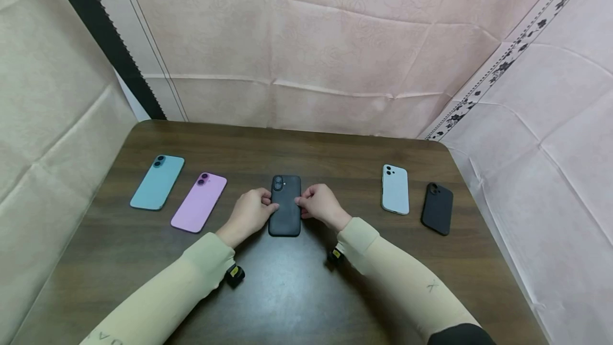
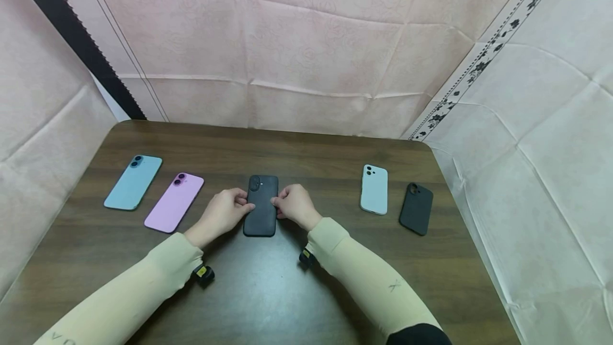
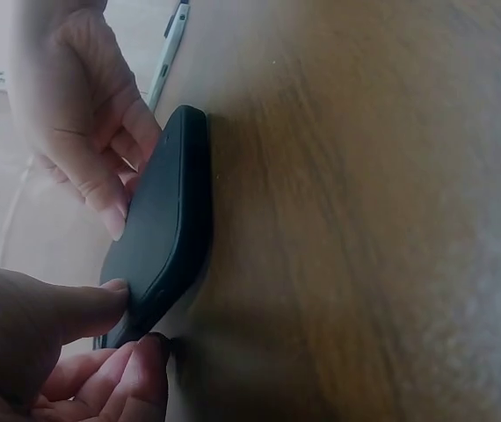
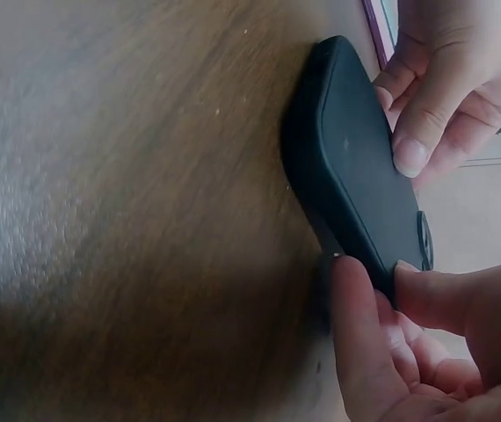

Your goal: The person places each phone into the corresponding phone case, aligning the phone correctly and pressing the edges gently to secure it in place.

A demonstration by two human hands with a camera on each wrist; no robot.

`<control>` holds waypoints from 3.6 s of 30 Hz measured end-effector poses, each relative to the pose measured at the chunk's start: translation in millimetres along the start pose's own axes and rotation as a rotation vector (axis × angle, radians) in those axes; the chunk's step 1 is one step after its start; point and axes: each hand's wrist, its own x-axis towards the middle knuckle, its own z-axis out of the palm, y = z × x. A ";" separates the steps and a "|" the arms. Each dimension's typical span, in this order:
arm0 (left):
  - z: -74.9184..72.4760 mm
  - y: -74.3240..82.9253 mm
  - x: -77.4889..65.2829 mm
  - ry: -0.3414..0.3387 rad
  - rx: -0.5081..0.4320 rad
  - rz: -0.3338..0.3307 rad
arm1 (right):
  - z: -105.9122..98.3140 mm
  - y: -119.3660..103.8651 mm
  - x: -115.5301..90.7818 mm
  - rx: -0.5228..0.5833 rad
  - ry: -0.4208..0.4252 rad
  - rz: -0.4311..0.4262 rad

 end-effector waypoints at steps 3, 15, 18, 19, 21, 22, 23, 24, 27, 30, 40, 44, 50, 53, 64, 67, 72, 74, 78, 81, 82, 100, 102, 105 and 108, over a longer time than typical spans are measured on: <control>1.8 0.5 0.7 -0.003 0.035 0.006 | -0.3 0.3 1.0 -0.043 -0.003 -0.004; 1.6 6.3 1.0 0.008 0.141 0.053 | 0.4 -4.6 1.1 -0.147 0.011 -0.015; 0.3 9.2 1.8 -0.026 0.183 0.045 | 0.7 -6.1 0.7 -0.180 0.018 -0.017; -0.1 10.2 2.2 -0.039 0.197 0.043 | 0.8 -6.1 0.7 -0.188 0.020 -0.015; -0.5 11.9 2.8 -0.060 0.225 0.038 | 1.0 -6.3 0.6 -0.201 0.019 -0.009; -0.5 12.3 3.2 -0.065 0.237 0.036 | 1.0 -6.1 0.8 -0.203 0.018 -0.007; -0.6 12.7 3.5 -0.070 0.246 0.033 | 0.9 -6.1 0.9 -0.206 0.017 -0.004; -0.4 13.0 3.9 -0.073 0.253 0.032 | 0.9 -6.1 1.1 -0.208 0.017 -0.002; 0.0 13.9 4.4 -0.078 0.270 0.029 | 0.7 -7.0 1.6 -0.207 0.015 0.004; 1.2 14.0 4.9 -0.085 0.285 0.023 | 0.8 -7.0 2.6 -0.205 0.014 0.009; 1.8 14.2 4.4 -0.094 0.286 0.010 | 2.0 -7.7 3.8 -0.244 0.028 0.004; 1.5 13.4 4.3 -0.090 0.295 0.025 | 2.8 -7.6 3.4 -0.265 0.039 -0.010; 2.1 10.7 4.4 -0.095 0.313 0.046 | 4.4 -6.9 3.0 -0.321 0.056 -0.033; 2.4 9.7 3.4 -0.099 0.314 0.048 | 5.5 -6.2 3.0 -0.354 0.061 -0.041; -4.8 8.5 -2.3 -0.082 0.248 0.064 | 0.3 -5.1 -5.3 -0.409 0.111 -0.122; -11.0 6.8 -3.8 -0.054 0.238 0.066 | -6.5 -5.1 -9.0 -0.420 0.155 -0.151; -25.6 1.0 -4.8 0.000 0.249 0.072 | -21.8 -2.7 -13.1 -0.464 0.236 -0.166; -31.7 -3.0 -4.9 0.012 0.249 0.071 | -28.6 0.7 -13.0 -0.479 0.259 -0.164; -43.2 -11.7 -6.2 0.026 0.257 0.055 | -43.5 7.3 -13.2 -0.488 0.278 -0.154; -51.5 -18.2 -7.6 0.033 0.274 0.036 | -55.1 11.9 -14.1 -0.494 0.287 -0.149; -54.4 -20.4 -8.0 0.037 0.281 0.030 | -59.0 13.2 -14.7 -0.494 0.291 -0.147; -97.2 -68.3 -15.9 0.111 0.410 -0.078 | -126.7 42.9 -19.4 -0.596 0.409 -0.094; -99.4 -72.3 -16.0 0.095 0.416 -0.097 | -133.0 45.6 -21.0 -0.609 0.425 -0.073; -102.1 -75.7 -16.3 0.077 0.417 -0.109 | -141.1 49.5 -22.5 -0.626 0.458 -0.034; -104.2 -77.6 -17.2 0.063 0.412 -0.110 | -147.8 54.0 -23.2 -0.630 0.478 0.010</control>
